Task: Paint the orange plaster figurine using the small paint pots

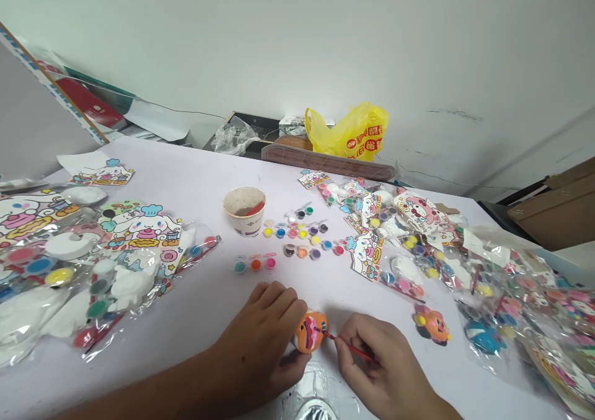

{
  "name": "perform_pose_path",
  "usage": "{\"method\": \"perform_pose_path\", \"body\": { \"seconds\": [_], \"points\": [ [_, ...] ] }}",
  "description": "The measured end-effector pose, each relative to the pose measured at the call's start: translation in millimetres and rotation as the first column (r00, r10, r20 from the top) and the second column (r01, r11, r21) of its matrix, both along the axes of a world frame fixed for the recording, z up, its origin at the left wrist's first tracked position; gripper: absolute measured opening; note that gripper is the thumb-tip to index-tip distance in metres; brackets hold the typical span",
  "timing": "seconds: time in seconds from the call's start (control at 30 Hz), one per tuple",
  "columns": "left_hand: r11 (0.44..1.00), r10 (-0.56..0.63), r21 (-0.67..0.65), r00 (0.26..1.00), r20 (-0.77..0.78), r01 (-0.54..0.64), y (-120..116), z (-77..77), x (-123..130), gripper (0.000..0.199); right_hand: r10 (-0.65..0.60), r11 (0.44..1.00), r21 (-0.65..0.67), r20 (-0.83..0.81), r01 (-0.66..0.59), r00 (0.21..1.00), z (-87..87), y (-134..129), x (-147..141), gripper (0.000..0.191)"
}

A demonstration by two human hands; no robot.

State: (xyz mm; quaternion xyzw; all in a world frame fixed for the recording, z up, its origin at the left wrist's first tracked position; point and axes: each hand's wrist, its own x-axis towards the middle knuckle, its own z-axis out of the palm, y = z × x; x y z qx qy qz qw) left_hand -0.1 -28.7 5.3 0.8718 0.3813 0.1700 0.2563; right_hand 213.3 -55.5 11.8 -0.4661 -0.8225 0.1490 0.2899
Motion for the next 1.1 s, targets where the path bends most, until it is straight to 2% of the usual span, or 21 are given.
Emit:
{"method": "perform_pose_path", "body": {
  "seconds": [1.1],
  "points": [
    [0.999, -0.008, 0.032, 1.0, 0.017, 0.007, -0.6, -2.8, 0.1, 0.02, 0.012, 1.0, -0.006, 0.0, -0.012, 1.0, 0.8, -1.1, -0.1, 0.02]
  ]
}}
